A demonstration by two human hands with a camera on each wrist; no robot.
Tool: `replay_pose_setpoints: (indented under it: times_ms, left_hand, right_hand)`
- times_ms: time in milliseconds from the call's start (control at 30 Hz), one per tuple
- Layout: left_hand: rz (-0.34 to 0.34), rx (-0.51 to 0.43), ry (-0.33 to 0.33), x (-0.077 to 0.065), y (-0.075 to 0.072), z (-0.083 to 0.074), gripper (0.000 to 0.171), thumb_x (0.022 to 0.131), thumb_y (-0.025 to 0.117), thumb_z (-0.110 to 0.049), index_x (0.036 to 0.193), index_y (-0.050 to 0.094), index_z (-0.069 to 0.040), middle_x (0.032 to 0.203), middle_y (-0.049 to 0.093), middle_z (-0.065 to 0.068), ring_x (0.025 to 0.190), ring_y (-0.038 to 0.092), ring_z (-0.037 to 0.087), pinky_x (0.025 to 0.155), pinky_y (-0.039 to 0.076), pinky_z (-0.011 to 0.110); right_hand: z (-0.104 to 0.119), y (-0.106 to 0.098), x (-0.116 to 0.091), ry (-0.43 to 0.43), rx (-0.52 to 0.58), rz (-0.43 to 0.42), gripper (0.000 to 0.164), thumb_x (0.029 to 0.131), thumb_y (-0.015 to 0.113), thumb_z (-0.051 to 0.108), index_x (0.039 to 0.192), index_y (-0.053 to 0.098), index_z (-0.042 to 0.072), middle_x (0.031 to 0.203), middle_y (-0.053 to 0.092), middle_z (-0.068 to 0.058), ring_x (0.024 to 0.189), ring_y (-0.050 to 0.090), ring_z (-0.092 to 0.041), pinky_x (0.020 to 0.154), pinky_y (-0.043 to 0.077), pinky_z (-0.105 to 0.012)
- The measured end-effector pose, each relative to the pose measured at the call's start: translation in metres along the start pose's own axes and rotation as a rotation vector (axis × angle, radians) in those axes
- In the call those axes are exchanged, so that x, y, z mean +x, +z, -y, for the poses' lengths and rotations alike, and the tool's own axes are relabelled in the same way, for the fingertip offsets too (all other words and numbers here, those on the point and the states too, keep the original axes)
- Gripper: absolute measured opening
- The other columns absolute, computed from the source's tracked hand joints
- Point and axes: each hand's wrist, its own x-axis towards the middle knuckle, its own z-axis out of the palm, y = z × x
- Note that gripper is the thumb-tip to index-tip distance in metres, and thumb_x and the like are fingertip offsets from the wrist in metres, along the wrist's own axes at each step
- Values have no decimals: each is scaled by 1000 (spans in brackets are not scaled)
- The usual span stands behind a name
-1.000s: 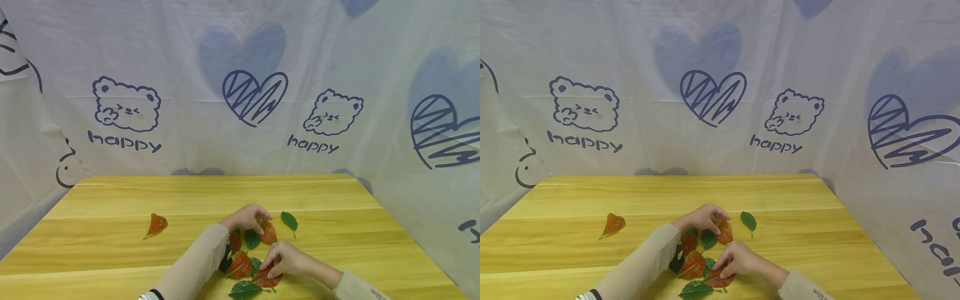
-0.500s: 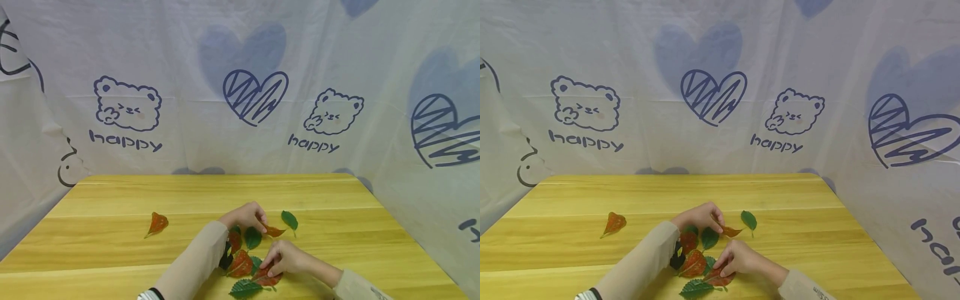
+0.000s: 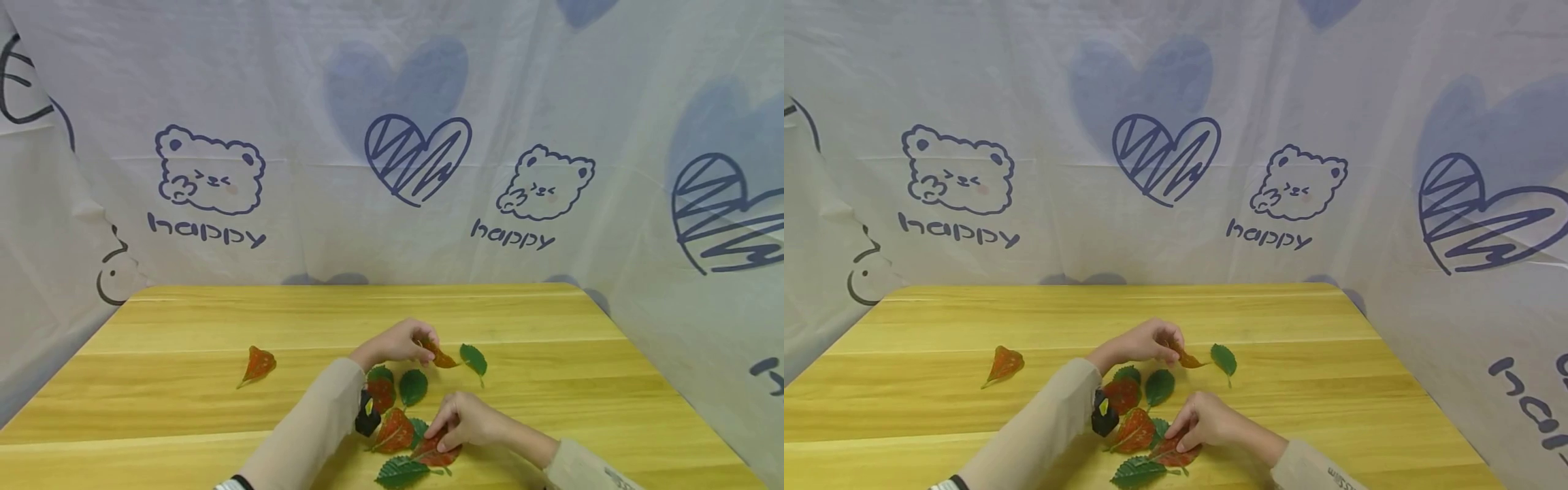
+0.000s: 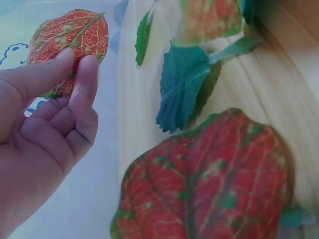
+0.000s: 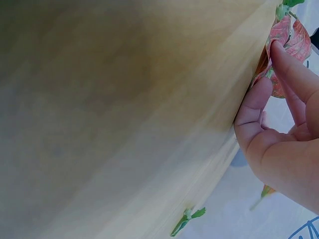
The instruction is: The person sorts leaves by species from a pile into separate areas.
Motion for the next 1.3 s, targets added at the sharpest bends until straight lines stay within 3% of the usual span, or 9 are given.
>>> replay_pose_setpoints:
  times_ms: [133,233,467,700,767,900,1067,1300]
  left_hand:
    - [-34,-9,-32,-1,-2,-4,29,80,62,5,109,55,4,66,58,12,66,55,36,63,48,40]
    - [-69,-54,-50,-2,-4,-7,37,79,65,3,112,50,4,64,55,8,64,52,33,63,46,39]
    - [-202,-91,-52,-6,-10,-15,27,79,67,-3,97,48,1,68,57,5,60,54,19,60,48,35]
    - [-292,-62,97,-13,-19,-24,6,83,61,0,86,56,3,76,57,5,65,56,14,61,50,29]
    - [-313,-36,114,-17,-21,-26,4,83,60,0,86,60,3,79,59,5,68,57,14,63,50,28]
    - [-339,-18,82,-23,-26,-27,7,81,63,0,88,63,3,83,61,6,71,59,15,66,50,30]
    - [-359,-80,16,-33,-29,-27,17,77,66,4,93,61,3,92,58,10,76,61,21,65,51,33]
    - [-376,-94,27,-47,-34,-26,19,78,64,7,97,60,5,95,57,15,76,62,25,63,51,35]
  right_hand:
    - [-1,0,1,-3,0,0,17,68,71,-6,85,69,-7,72,50,0,63,47,-4,49,40,-15]
    - [-1,0,1,-13,-7,2,18,68,71,-6,85,69,-7,72,50,1,63,47,-3,49,40,-15]
    - [-1,0,1,6,24,5,18,68,71,-7,86,69,-8,72,50,-1,63,47,-4,48,39,-15]
    - [0,1,1,23,27,0,18,68,71,-8,86,69,-7,72,50,-1,58,47,-3,47,37,-14]
    - [0,1,1,20,25,0,18,67,71,-8,85,69,-8,72,50,-1,58,47,-3,47,38,-14]
    - [0,1,1,17,29,0,18,67,71,-9,85,69,-8,72,50,-1,57,47,-2,47,38,-14]
    - [2,1,1,25,34,5,18,68,70,-9,86,69,-8,73,50,-2,56,47,-2,46,37,-14]
    - [1,1,1,16,27,6,18,68,70,-9,85,69,-8,72,49,-1,53,47,0,46,36,-13]
